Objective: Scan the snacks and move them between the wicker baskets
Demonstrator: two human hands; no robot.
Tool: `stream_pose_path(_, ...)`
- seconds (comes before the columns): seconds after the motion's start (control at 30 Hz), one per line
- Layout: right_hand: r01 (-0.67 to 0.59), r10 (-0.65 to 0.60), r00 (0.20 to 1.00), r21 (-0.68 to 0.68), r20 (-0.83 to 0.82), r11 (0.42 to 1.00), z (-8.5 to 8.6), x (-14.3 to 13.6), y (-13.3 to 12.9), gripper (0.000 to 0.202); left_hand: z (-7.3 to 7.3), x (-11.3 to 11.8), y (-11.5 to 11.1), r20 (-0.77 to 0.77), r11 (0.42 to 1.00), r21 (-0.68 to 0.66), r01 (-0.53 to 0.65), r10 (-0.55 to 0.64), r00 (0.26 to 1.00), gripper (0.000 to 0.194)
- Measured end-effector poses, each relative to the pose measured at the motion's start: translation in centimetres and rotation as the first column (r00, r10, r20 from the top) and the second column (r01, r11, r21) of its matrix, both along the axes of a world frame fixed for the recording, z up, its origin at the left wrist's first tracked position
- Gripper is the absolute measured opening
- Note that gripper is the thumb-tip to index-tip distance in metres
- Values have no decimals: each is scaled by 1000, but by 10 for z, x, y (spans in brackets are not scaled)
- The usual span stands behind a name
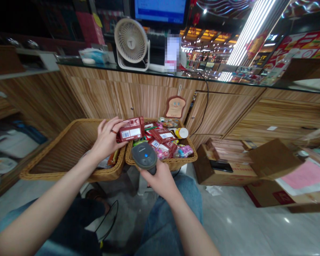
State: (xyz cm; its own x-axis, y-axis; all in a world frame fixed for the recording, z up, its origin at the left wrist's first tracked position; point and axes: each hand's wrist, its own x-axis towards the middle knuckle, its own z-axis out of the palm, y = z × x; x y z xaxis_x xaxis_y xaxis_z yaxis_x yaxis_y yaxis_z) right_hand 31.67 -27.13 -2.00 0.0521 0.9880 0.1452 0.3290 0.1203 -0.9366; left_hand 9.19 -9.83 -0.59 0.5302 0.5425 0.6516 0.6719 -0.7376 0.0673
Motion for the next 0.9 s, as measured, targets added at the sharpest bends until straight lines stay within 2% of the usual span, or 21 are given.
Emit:
stream_pose_path(0.3, -23, 23, 1000, 11, 14, 1000, 0, -1, -1, 21, -3, 0, 4, 32, 999, -29, -18, 18, 999, 76)
stream_pose_path(0.47, -24, 24, 1000, 11, 16, 1000, 0, -1, 1, 21, -2, 1, 1, 31, 1000, 8, 3, -4, 1000, 79)
stream_pose_path(0.53, -19, 18, 1000, 15, 15, 1000, 0, -1, 1, 21, -1, 2, -1, 47, 998, 4, -60, 60, 997, 79)
stream_pose_path(0.6, -19, 19, 1000, 12, 13, 1000, 0, 0, 1, 21, -1, 1, -2, 99, 981, -24, -192, 194, 976, 77)
stream_pose_path(0.67, -23, 23, 1000, 2, 14, 1000, -1, 0, 1, 22, -2, -1, -1, 171, 937, -76, -342, 350, 921, 75)
stream_pose_path(0.73, -21, 21, 1000, 7, 23, 1000, -2, 0, 1, 21, -5, -4, 1, 222, 891, -118, -439, 454, 863, 73)
stream_pose_path(0.8, -15, 15, 999, 27, 35, 1000, -2, 0, 1, 20, -7, -7, 4, 238, 877, -121, -465, 481, 844, 73)
stream_pose_path(0.9, -22, 21, 999, 44, 39, 999, -2, 0, 1, 19, -10, -6, 5, 218, 896, -99, -433, 444, 869, 69)
